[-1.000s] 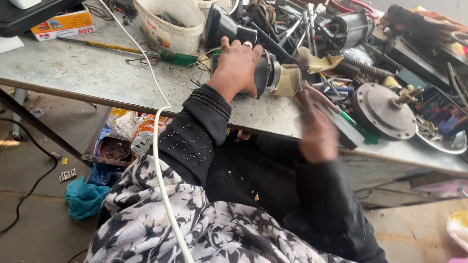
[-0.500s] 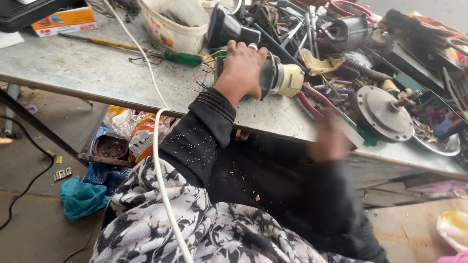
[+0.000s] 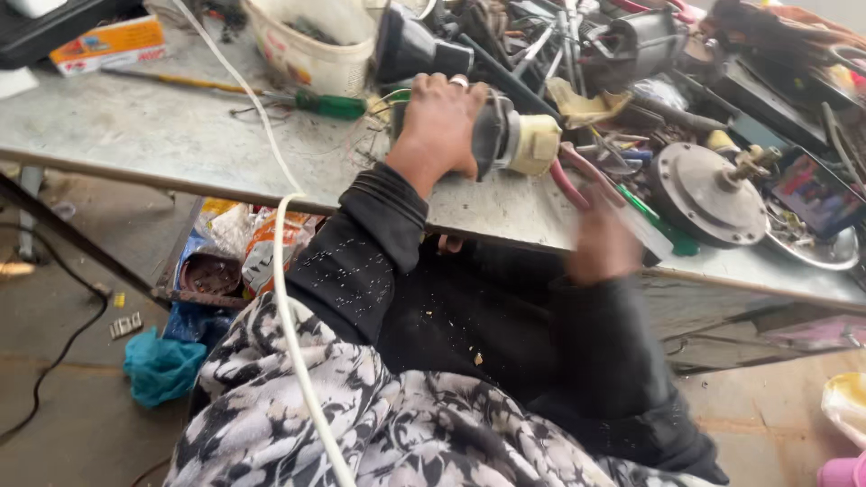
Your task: The person uses a hammer to strike a plastic component attached to a motor housing, attempting to dislodge it. After several impacts, the plastic piece is removed, and the person uses pliers to manipulate a metal ring on the exposed motor shaft.
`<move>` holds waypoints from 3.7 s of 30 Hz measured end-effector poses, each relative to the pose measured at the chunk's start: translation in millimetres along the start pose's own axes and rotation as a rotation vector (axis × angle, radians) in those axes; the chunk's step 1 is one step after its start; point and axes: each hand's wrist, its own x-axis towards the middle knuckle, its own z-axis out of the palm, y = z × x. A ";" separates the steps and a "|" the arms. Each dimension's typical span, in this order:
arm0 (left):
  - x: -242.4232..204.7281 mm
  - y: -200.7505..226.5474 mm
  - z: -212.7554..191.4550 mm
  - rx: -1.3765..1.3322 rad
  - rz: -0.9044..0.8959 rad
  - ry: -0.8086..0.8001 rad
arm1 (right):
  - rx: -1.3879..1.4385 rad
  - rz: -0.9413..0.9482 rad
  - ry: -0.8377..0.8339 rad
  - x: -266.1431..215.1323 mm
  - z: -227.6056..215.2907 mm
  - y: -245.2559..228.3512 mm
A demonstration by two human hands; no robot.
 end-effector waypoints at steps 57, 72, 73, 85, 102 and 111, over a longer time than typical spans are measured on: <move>-83.8 -34.9 41.9 -0.198 0.228 0.744 | 0.277 -0.353 0.224 1.8 -15.6 36.6; -110.8 -49.3 52.1 -0.428 0.409 0.849 | 1.133 -0.537 0.006 -61.3 -31.9 -63.0; -110.8 -49.9 52.7 -0.444 0.402 0.851 | 1.149 -0.560 0.012 -62.7 -32.2 -66.1; -109.9 -60.9 62.5 -0.848 0.334 0.802 | 0.935 -0.679 0.410 -54.5 -49.7 -111.3; -111.3 -60.2 64.0 -0.711 0.296 0.829 | 0.964 -0.691 0.290 -46.7 -34.8 -84.2; -114.2 -61.7 69.6 -0.835 0.157 0.835 | 0.175 -0.257 0.248 6.7 10.3 -21.5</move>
